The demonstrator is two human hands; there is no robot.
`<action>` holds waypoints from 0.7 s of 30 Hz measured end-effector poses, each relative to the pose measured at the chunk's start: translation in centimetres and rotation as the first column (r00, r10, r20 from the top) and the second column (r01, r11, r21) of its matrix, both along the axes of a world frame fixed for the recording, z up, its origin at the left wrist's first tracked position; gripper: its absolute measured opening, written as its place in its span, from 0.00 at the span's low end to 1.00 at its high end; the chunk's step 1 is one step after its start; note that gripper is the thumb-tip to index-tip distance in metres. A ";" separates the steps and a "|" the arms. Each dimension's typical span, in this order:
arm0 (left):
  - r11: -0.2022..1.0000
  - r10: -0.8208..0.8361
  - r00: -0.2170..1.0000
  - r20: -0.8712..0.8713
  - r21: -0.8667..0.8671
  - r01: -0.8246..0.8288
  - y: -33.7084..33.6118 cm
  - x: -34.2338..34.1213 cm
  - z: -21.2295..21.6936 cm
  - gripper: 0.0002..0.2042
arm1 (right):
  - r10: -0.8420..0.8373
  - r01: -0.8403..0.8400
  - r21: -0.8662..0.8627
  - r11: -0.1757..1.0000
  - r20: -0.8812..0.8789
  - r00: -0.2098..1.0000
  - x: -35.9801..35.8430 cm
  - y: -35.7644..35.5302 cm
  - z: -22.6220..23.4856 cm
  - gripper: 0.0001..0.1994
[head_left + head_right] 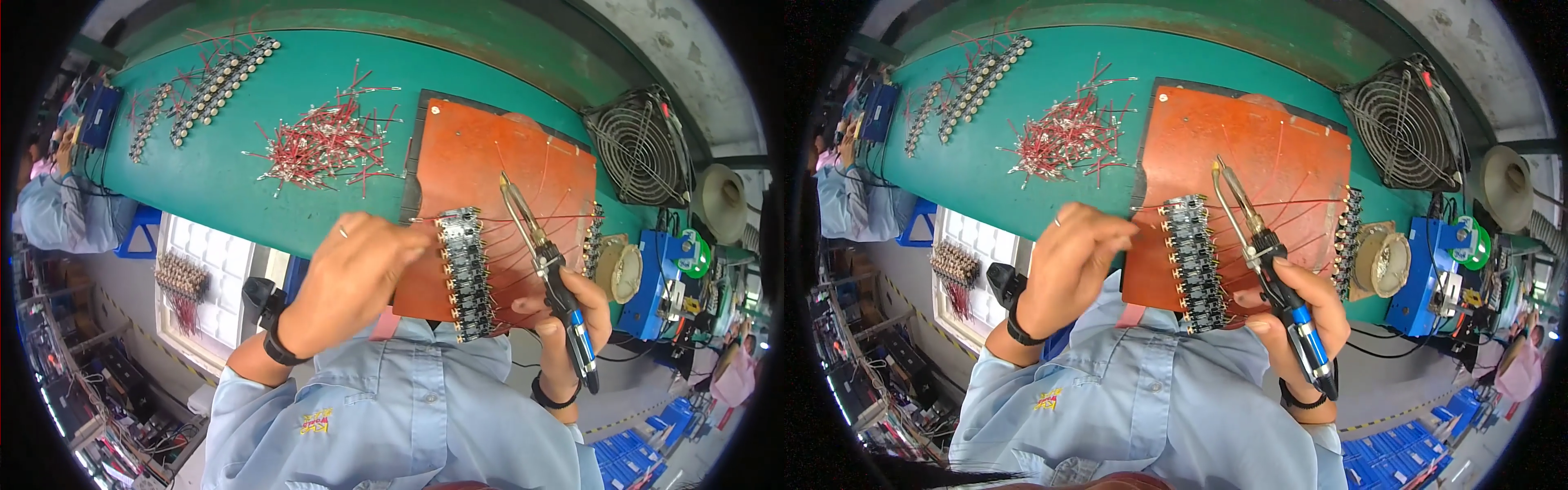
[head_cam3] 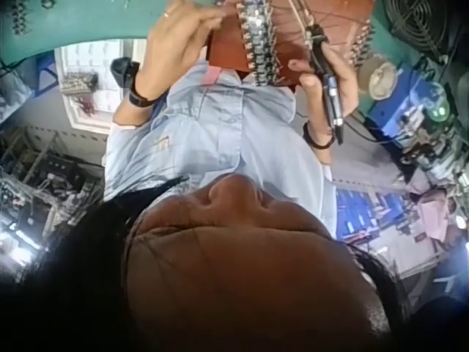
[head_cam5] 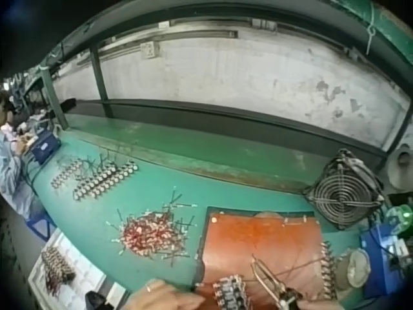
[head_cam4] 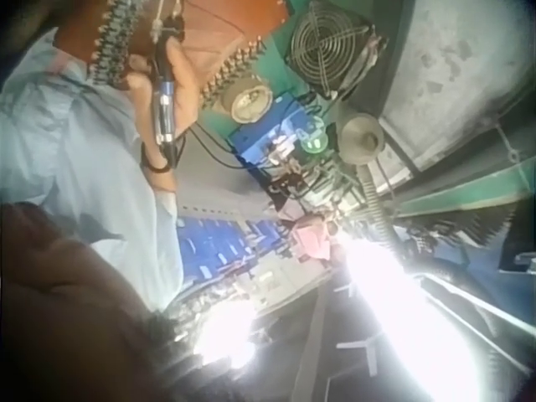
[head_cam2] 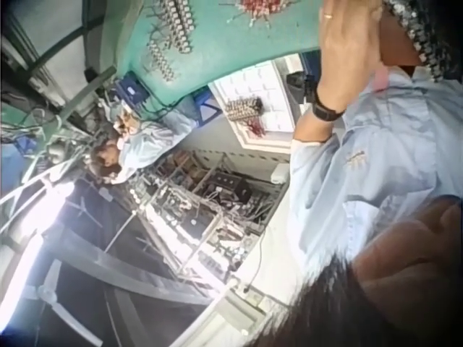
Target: The person picks up wires and circuit boards, positions them together, and uses a soldering iron to solder the connections. They repeat this process for multiple components, occasionally moving the boards and wires on the work surface.
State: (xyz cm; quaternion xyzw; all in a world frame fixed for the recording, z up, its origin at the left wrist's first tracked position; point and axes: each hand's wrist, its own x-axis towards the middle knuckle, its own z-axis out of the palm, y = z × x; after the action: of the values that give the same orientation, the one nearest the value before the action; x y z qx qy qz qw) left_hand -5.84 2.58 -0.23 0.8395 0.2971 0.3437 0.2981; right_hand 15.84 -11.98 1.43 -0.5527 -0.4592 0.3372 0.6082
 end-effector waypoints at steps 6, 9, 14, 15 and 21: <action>0.963 -0.248 0.956 0.159 -0.069 0.262 -2.1 2.8 0.8 0.06 | 0.077 -0.073 -0.033 0.997 0.167 0.983 0.0 1.3 0.1 0.23; 0.942 -0.300 0.940 0.160 -0.105 0.319 -2.5 3.3 0.7 0.07 | 0.079 -0.072 -0.068 0.995 0.114 0.990 -0.4 1.6 0.4 0.23; 0.960 -0.254 0.949 0.188 -0.067 0.270 -3.3 4.1 0.7 0.10 | 0.052 -0.034 -0.069 0.997 0.274 0.960 -0.6 1.6 -0.1 0.23; 0.961 -0.252 0.950 0.184 -0.068 0.268 -3.4 4.1 0.6 0.10 | 0.048 -0.030 -0.070 0.997 0.264 0.963 -0.7 1.5 -0.2 0.23; 0.977 -0.214 0.961 0.178 0.041 0.210 -3.2 3.8 0.0 0.10 | 0.068 -0.062 -0.053 0.997 0.128 0.989 -0.7 1.1 -0.2 0.22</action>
State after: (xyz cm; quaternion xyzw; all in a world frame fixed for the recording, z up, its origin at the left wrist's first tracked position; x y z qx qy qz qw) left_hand -1.99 -0.66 -0.26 0.8348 0.1735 0.3881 0.3497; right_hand 15.09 -10.90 1.24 -0.5730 -0.5071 0.3314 0.5520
